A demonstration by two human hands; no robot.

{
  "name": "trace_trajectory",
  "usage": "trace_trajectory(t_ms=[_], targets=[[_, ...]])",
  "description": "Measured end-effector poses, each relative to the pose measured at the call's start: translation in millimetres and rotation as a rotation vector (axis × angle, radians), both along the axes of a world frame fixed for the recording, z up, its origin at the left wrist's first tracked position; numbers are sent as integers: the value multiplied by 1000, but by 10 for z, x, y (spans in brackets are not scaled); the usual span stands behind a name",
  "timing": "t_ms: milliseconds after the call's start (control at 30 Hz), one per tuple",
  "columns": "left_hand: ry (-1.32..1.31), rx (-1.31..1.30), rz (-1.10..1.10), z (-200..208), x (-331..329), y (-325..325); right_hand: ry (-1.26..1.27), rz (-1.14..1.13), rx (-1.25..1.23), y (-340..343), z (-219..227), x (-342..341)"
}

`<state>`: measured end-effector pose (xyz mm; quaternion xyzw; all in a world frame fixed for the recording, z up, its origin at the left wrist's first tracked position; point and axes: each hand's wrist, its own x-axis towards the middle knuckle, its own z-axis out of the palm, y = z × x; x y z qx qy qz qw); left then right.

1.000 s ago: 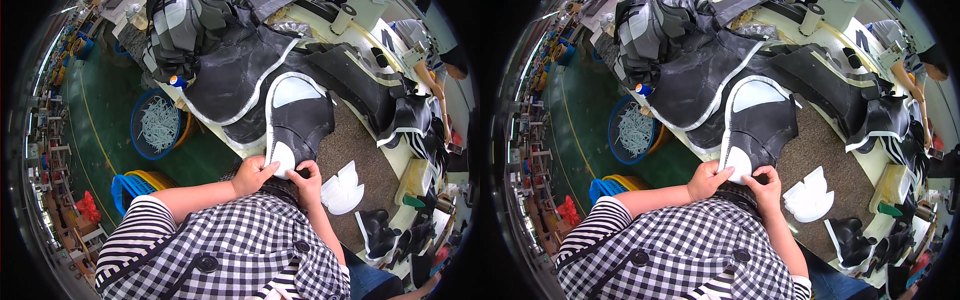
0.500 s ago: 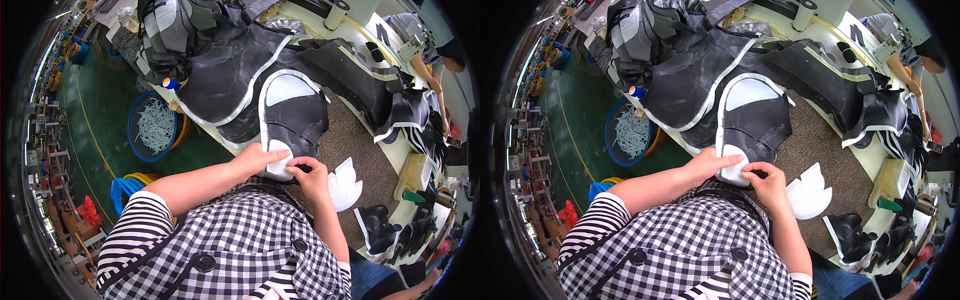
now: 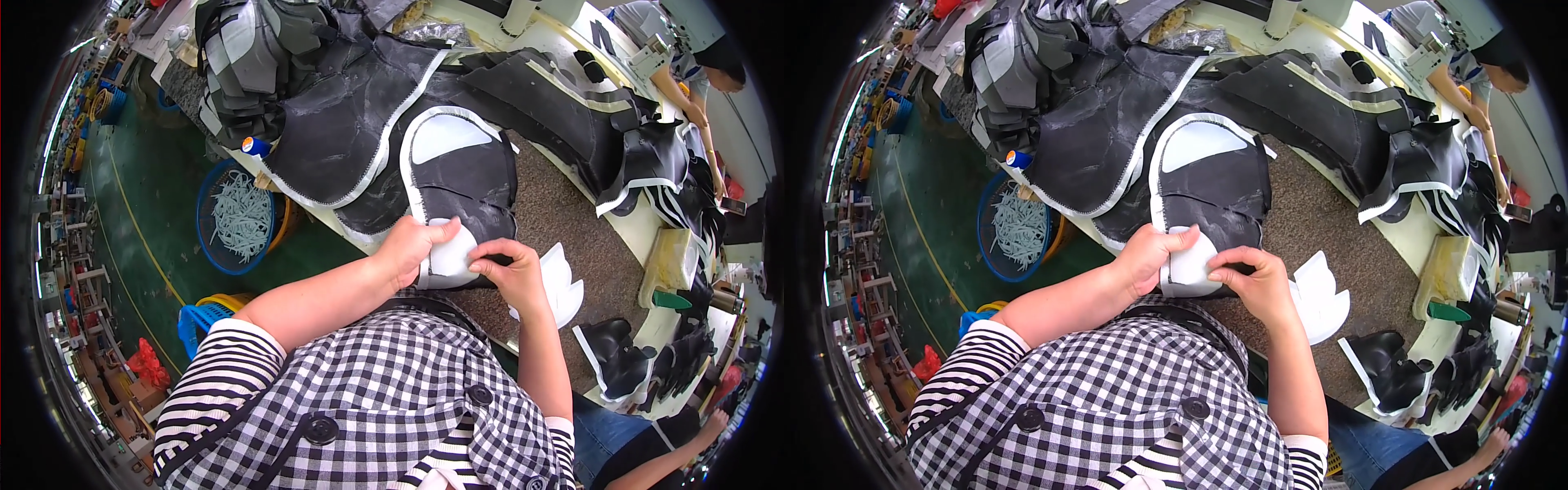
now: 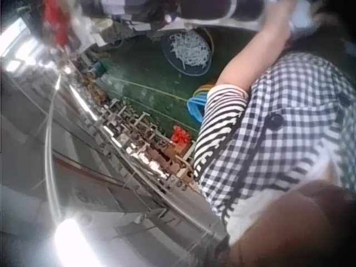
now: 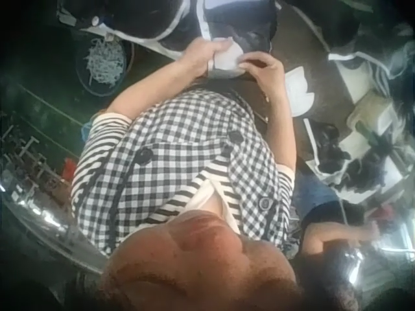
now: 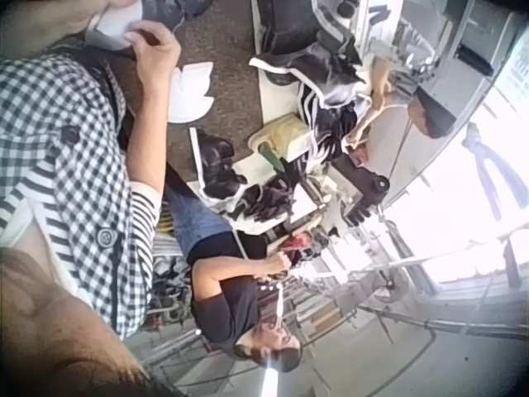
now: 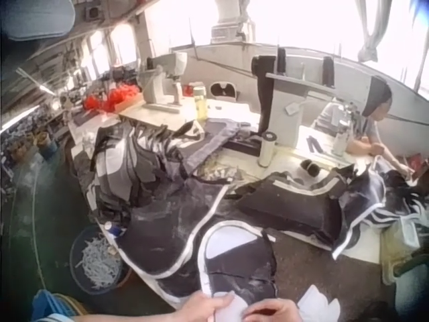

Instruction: Assembling shoe upper components by inserting linings and reinforcement pieces.

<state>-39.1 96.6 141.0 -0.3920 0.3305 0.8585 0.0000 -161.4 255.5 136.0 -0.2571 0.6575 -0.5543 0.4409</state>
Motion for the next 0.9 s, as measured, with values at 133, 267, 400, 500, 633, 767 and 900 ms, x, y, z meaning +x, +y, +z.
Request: trace_trajectory(t_ms=[133, 267, 400, 500, 633, 767, 900], targets=[[3, 25, 195, -130, -86, -47, 325, -198, -146, -32, -65, 22], [-49, 261, 198, -99, -160, 34, 451, -290, -8, -19, -43, 195], [-68, -50, -201, 67, -104, -13, 582, -252, 74, 91, -75, 28], [-29, 33, -217, 11, -75, -29, 580, -286, 64, 60, -38, 69], [29, 122, -220, 12, -71, -4, 670, -268, 102, 27, -7, 129], [98, 157, -232, -23, -50, -6, 643, -281, 108, 13, 25, 143], [152, 129, -237, -40, -67, 13, 506, -336, 99, -1, -121, 191]])
